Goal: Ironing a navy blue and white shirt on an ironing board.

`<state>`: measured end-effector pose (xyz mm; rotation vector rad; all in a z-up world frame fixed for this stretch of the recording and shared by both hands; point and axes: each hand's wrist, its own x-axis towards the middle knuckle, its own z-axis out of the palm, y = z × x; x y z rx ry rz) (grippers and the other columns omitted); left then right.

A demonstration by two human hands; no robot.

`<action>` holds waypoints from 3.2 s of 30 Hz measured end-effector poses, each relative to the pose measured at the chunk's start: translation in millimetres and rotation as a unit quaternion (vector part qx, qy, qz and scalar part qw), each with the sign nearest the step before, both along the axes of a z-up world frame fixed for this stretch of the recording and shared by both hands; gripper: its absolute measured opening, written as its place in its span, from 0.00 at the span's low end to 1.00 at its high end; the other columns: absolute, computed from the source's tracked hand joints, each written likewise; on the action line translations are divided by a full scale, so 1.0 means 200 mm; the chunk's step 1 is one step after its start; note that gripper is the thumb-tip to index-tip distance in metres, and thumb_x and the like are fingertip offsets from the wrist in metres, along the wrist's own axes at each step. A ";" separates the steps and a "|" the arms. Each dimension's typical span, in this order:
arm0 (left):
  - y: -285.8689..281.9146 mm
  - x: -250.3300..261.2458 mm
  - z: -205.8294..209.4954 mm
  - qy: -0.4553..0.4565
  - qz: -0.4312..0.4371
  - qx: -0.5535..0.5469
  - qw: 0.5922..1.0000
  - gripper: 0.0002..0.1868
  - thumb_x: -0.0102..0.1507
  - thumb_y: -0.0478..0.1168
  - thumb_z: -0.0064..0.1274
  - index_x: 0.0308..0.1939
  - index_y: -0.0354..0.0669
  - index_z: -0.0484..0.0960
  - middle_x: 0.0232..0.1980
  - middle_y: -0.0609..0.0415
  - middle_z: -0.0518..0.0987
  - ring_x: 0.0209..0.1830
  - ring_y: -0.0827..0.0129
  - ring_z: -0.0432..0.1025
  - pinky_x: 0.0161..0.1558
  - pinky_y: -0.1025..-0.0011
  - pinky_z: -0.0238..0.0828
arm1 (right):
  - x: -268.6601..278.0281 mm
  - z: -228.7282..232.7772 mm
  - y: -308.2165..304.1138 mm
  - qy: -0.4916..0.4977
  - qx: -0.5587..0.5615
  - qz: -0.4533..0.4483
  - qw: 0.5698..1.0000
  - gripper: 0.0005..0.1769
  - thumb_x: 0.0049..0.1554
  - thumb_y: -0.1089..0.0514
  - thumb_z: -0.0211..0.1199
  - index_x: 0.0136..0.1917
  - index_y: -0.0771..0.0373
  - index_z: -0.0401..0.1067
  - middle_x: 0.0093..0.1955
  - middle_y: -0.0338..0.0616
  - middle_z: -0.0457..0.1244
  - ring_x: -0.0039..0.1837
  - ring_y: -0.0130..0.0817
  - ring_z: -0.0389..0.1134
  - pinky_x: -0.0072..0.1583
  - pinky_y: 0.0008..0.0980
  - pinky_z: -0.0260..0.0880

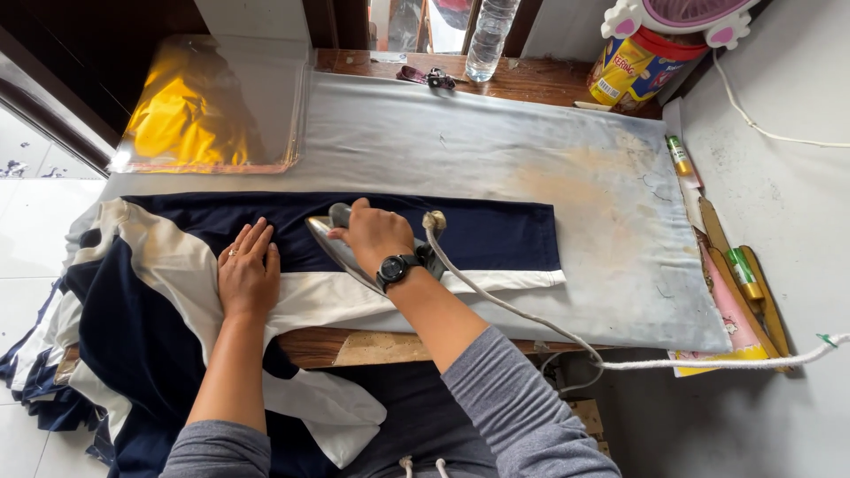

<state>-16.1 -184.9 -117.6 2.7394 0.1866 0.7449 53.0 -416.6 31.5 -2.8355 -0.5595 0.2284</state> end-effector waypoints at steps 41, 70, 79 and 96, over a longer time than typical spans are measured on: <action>-0.05 -0.02 0.04 -0.018 0.023 0.018 0.999 0.21 0.70 0.48 0.48 0.66 0.53 0.81 0.72 0.61 0.76 0.73 0.67 0.67 0.68 0.65 0.58 | 0.00 0.20 -0.48 -0.073 -0.069 0.006 0.995 0.37 0.53 0.22 0.57 0.48 0.59 0.73 0.42 0.54 0.72 0.48 0.54 0.75 0.49 0.50 0.75; -0.01 -0.01 0.00 -0.004 0.010 0.023 1.000 0.23 0.70 0.49 0.47 0.68 0.55 0.79 0.74 0.62 0.74 0.74 0.68 0.65 0.70 0.64 0.56 | -0.06 -0.05 -0.73 -0.243 -0.072 0.281 0.926 0.36 0.46 0.15 0.60 0.44 0.47 0.69 0.33 0.43 0.70 0.43 0.44 0.76 0.48 0.38 0.77; -0.18 -0.16 0.15 -0.125 0.051 0.202 0.970 0.23 0.64 0.46 0.53 0.63 0.55 0.82 0.74 0.55 0.74 0.73 0.62 0.67 0.72 0.58 0.49 | 0.18 0.04 -0.65 -0.218 -0.095 0.100 0.966 0.38 0.51 0.18 0.57 0.47 0.55 0.69 0.35 0.47 0.70 0.43 0.50 0.75 0.46 0.46 0.77; -0.42 -0.70 0.30 -0.091 -0.086 0.172 0.977 0.10 0.62 0.35 0.60 0.48 0.51 0.86 0.55 0.59 0.79 0.57 0.63 0.76 0.61 0.64 0.64 | -0.03 -0.11 -0.76 -0.250 -0.008 0.308 0.918 0.38 0.47 0.12 0.57 0.33 0.48 0.68 0.24 0.31 0.60 0.27 0.34 0.63 0.28 0.34 0.57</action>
